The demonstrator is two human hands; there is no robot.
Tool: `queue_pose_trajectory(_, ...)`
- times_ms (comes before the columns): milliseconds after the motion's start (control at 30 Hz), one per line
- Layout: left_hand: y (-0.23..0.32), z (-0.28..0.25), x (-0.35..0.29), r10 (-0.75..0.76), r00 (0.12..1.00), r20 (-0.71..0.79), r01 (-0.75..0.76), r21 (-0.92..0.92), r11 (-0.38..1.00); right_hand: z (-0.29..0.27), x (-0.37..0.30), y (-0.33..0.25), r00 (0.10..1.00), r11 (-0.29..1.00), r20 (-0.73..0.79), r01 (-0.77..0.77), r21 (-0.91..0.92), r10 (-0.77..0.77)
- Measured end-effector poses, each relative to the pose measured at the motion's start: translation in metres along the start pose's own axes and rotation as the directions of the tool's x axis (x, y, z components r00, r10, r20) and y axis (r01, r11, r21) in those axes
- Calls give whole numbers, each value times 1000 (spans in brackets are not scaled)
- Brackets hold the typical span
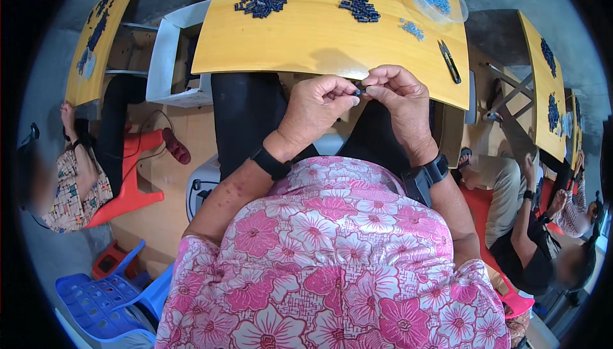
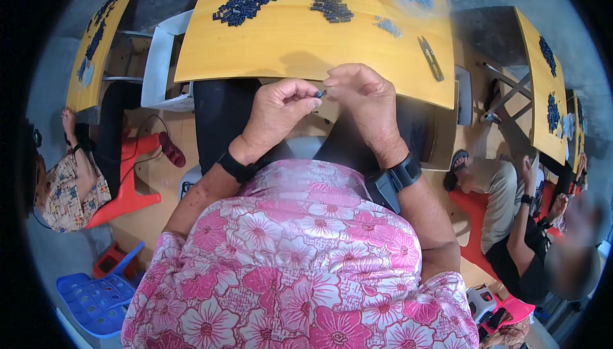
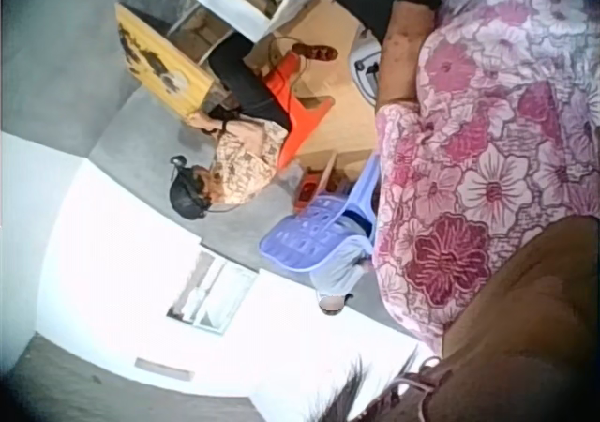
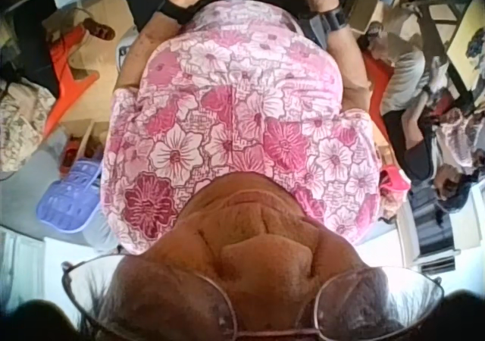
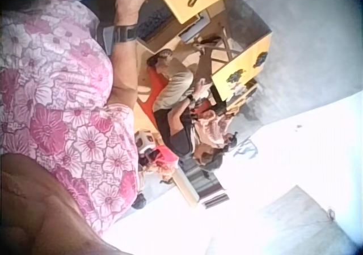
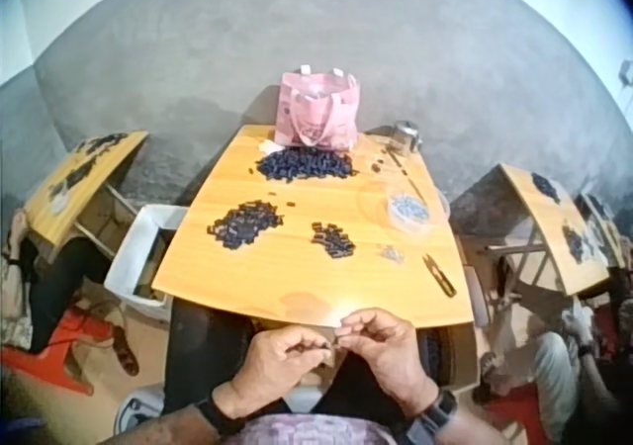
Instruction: Sorting small blue plastic components from a pile on the table into a clear plastic container lid.
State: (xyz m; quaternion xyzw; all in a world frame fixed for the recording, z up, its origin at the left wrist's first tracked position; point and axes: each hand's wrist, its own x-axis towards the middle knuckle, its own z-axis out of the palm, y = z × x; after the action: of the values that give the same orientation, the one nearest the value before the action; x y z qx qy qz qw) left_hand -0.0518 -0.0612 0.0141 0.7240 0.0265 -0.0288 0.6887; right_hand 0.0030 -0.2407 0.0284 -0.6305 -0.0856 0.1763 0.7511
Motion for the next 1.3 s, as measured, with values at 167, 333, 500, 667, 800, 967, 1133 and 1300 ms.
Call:
queue_pose_trajectory(167, 1, -1, -1, 19, 1000, -9, -18, 28, 999, 1, 1, 4, 1000, 1000, 9, 7, -16, -7)
queue_pose_trajectory(333, 2, -2, -2, 11, 1000, -27, -10, 41, 999, 3, 2, 6, 1000, 1000, 14, 1, -10, 0)
queue_pose_trajectory(500, 3, -1, -2, 12, 999, -34, -10, 67, 998, 3, 2, 8, 1000, 1000, 8, 1, -23, -1)
queue_pose_trajectory(667, 4, -1, -2, 13, 999, -34, -10, 72, 997, 3, 1, 11, 1000, 1000, -2, 16, -18, -16)
queue_pose_trajectory(800, 3, -1, -2, 23, 999, -32, -20, 71, 997, 4, 0, 10, 1000, 999, -5, 23, -38, -23)
queue_pose_trajectory(967, -1, -2, -1, -13, 1000, 8, 13, 10, 1000, 5, -2, 9, 998, 993, -16, 51, -111, -53)
queue_pose_trajectory(1133, -6, -3, -1, -76, 995, 62, 83, -122, 989, 6, -3, 7, 996, 987, -1, 83, -136, -84)
queue_pose_trajectory(1300, -8, -3, -1, -98, 990, 102, 117, -203, 972, 3, -2, 8, 991, 959, 35, 131, -253, -126)
